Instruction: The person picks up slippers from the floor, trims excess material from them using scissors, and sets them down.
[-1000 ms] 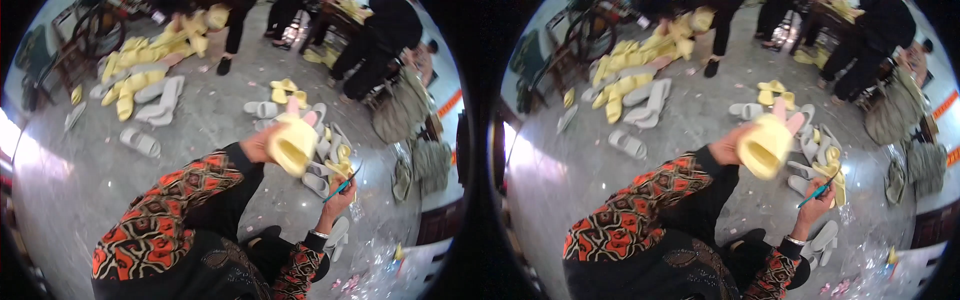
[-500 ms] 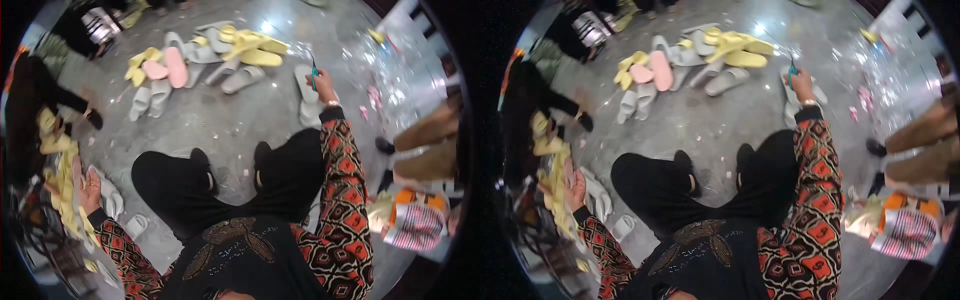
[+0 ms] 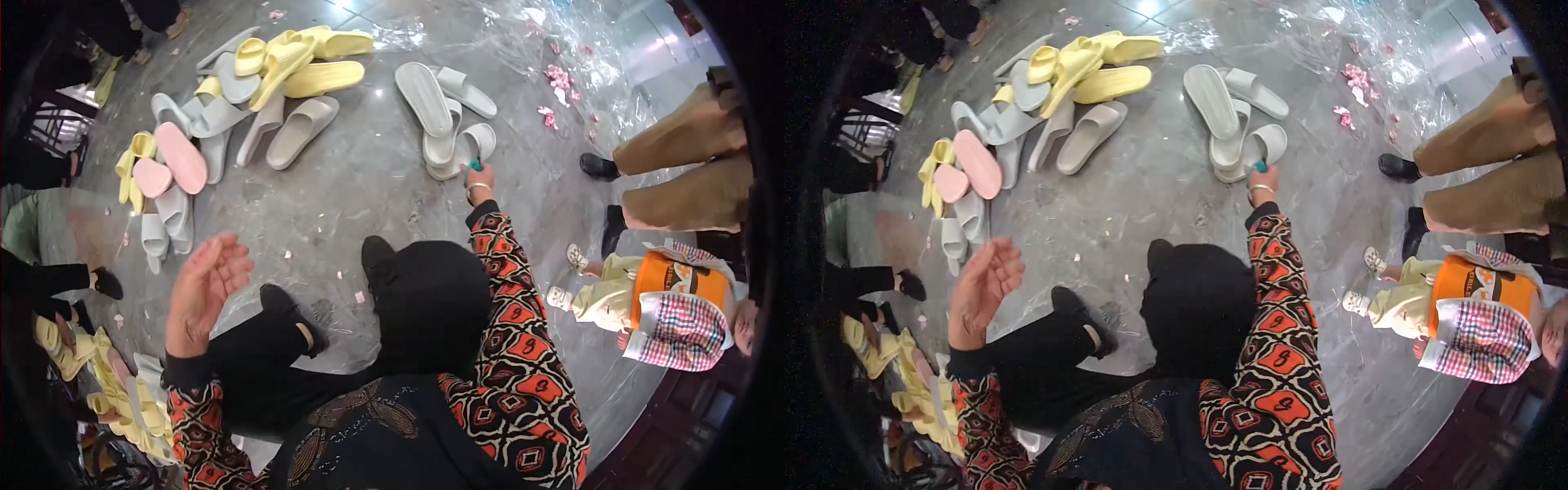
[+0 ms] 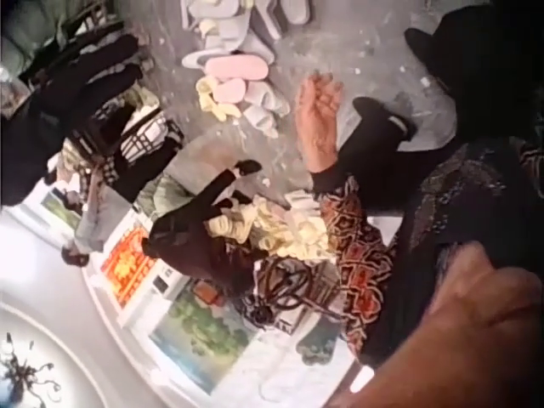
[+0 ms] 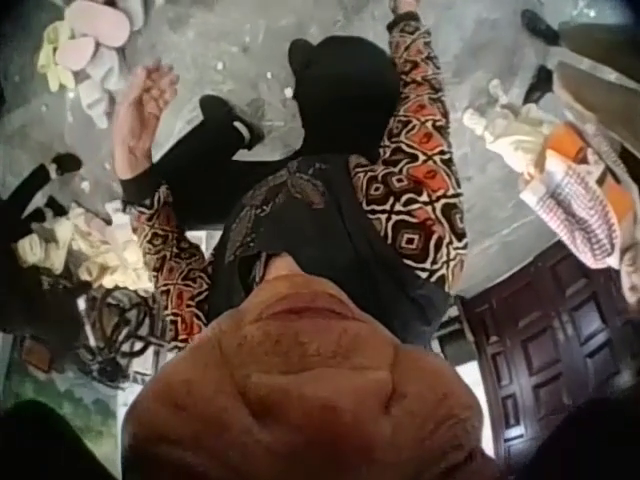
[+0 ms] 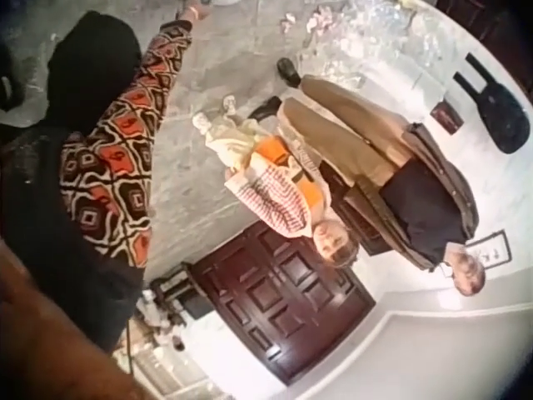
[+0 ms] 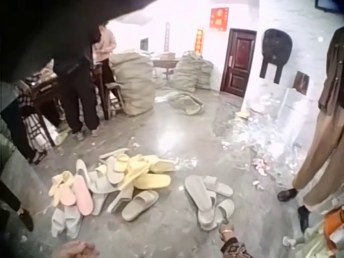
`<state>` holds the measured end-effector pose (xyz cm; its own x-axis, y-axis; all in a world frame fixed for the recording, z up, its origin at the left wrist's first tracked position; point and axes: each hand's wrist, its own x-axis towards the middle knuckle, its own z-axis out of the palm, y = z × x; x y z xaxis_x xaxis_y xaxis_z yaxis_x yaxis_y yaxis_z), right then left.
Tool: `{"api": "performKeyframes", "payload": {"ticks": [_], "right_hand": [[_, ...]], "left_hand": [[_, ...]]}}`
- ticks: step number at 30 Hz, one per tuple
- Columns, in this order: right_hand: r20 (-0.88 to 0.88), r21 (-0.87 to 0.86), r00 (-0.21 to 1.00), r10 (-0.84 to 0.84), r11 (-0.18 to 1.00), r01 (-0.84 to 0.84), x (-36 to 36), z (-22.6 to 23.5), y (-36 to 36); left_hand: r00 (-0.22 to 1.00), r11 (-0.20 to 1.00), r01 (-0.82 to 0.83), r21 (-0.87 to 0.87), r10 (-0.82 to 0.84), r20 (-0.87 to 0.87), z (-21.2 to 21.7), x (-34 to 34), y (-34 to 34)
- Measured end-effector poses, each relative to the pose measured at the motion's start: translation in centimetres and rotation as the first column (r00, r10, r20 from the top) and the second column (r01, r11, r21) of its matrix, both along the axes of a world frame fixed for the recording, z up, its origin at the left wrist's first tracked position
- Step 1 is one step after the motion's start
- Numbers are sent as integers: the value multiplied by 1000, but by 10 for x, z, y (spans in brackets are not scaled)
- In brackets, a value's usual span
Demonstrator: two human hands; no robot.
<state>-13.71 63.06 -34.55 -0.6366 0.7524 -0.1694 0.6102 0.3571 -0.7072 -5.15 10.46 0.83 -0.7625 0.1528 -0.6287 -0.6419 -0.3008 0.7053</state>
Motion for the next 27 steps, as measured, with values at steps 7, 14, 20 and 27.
{"api": "performKeyframes", "payload": {"ticks": [7,14,20,27], "right_hand": [[-41,139,999,16,990,-10,-77,18,-55],[-19,78,997,-71,994,72,-115,26,-79],[-425,342,744,515,853,-395,-110,124,-153],[-630,503,132,765,532,-681,-44,263,-257]], "left_hand": [[992,988,109,-109,-102,70,-15,-17,15],[993,983,100,-155,-88,83,-18,-29,20],[995,987,95,-130,-89,54,-26,-29,18],[993,992,-20,123,6,116,-29,-27,17]]}}
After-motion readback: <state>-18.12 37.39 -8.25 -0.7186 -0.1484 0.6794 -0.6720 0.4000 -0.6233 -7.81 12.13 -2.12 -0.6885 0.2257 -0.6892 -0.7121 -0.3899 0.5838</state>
